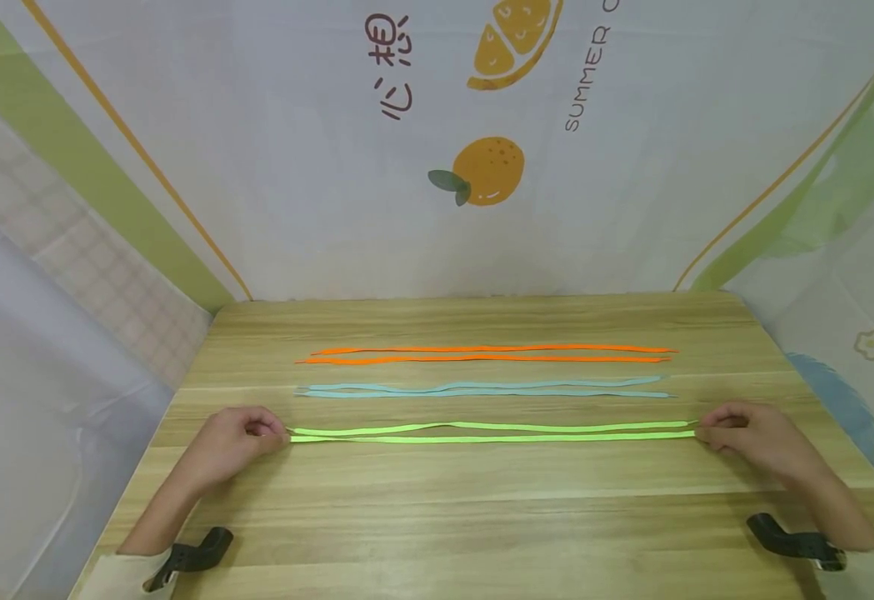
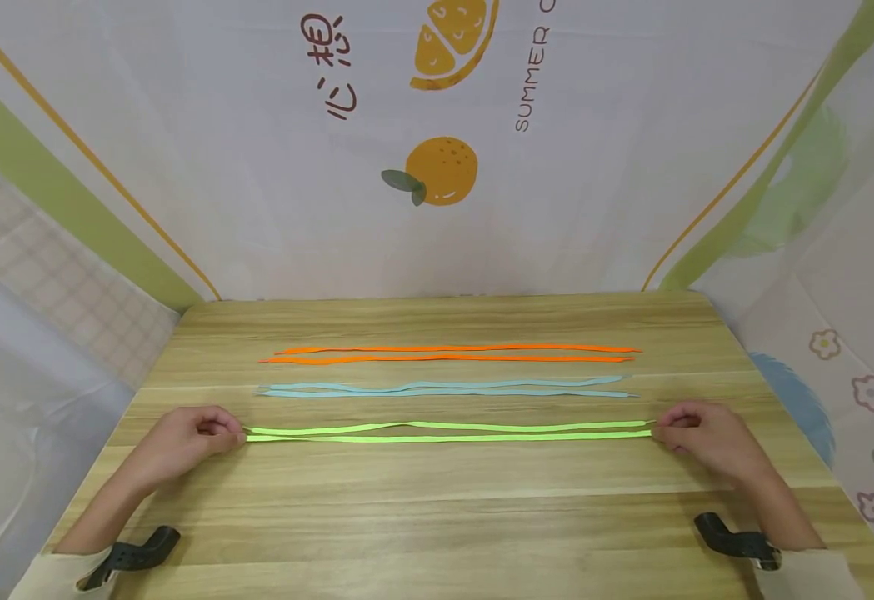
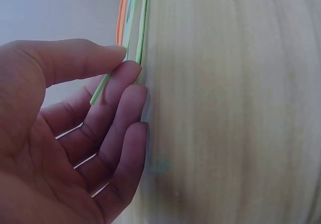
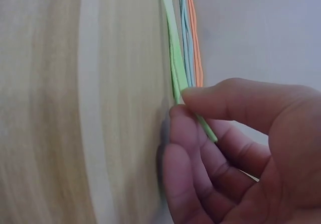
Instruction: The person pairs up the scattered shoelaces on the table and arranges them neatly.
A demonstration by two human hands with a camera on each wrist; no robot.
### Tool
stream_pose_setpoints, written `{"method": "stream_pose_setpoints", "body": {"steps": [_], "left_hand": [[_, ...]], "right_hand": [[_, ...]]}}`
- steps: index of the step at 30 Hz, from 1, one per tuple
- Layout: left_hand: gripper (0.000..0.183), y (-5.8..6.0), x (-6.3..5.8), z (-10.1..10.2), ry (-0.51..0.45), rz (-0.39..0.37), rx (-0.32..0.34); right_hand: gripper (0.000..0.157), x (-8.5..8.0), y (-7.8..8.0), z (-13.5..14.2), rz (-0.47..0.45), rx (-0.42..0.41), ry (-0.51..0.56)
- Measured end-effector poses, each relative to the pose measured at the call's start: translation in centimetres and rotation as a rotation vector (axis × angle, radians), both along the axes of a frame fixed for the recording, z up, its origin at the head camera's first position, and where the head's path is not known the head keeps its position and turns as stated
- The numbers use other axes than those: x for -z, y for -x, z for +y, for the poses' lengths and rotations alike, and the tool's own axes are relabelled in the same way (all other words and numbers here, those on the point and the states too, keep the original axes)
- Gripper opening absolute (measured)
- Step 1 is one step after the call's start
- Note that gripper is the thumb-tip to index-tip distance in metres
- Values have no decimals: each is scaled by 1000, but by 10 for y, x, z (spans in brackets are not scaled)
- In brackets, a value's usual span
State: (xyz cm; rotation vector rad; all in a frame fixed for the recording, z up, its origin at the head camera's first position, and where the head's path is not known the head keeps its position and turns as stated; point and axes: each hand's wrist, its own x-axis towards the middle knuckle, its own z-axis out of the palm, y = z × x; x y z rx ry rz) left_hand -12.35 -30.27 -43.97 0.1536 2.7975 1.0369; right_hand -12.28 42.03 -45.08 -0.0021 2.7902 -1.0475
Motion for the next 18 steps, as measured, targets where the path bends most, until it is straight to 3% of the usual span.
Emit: {"method": "stream_pose_setpoints", "body": {"steps": [18], "left_hand": [[22, -6, -11, -3, 129, 36, -30]], "right_hand": [[23, -10, -2, 4, 60, -33, -232]]}}
